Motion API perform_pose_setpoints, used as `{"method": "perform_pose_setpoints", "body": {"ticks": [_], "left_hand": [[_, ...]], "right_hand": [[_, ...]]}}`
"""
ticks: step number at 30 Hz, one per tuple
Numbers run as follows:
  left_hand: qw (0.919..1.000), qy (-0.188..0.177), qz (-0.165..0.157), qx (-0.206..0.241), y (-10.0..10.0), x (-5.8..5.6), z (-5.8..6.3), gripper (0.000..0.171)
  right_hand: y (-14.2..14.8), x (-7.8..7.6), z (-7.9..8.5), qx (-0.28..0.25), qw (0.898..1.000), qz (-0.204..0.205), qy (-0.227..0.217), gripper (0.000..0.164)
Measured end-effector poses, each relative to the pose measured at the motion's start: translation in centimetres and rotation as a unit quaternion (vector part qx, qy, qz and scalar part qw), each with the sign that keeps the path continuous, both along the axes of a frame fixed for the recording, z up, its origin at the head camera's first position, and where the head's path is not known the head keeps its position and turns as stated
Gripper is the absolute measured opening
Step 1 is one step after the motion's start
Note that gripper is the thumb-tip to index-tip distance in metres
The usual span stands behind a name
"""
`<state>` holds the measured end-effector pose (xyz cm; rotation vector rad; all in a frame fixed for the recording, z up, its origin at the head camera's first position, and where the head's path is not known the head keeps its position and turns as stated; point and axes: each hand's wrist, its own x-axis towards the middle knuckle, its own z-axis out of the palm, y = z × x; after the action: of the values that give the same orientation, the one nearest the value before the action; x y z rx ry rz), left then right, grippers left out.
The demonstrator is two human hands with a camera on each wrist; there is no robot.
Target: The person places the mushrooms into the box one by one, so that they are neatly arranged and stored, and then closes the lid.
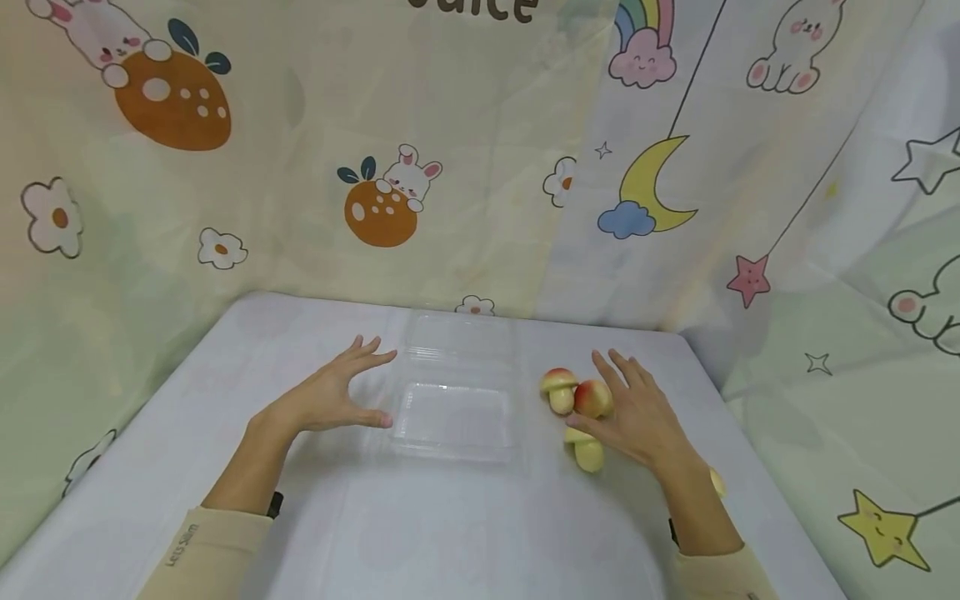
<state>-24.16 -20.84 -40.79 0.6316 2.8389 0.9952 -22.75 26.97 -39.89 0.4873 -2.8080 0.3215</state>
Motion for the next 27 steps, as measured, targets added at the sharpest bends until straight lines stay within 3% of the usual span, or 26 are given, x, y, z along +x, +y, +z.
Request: {"method": "perform_pose_setpoints", "body": {"ticks": [10, 19, 27], "left_hand": [[0.9994, -0.023, -0.013, 0.022, 0.0, -0.2, -0.4, 0.096], [0.9995, -0.023, -0.016, 0.016, 0.8, -1.0, -0.5, 0.092], [0.9987, -0.045, -0.002, 0.025, 0.0, -0.9, 0.0, 0.088]], "right_hand": [[1.5, 0.5, -0.4, 0.012, 1.0, 0.023, 0.0, 0.1], [3.1, 1.0, -0.2, 0.018, 1.0, 0.007, -0.005, 0.096], [4.5, 1.5, -0.3, 0.024, 0.999, -0.009, -0.025, 0.095]]}}
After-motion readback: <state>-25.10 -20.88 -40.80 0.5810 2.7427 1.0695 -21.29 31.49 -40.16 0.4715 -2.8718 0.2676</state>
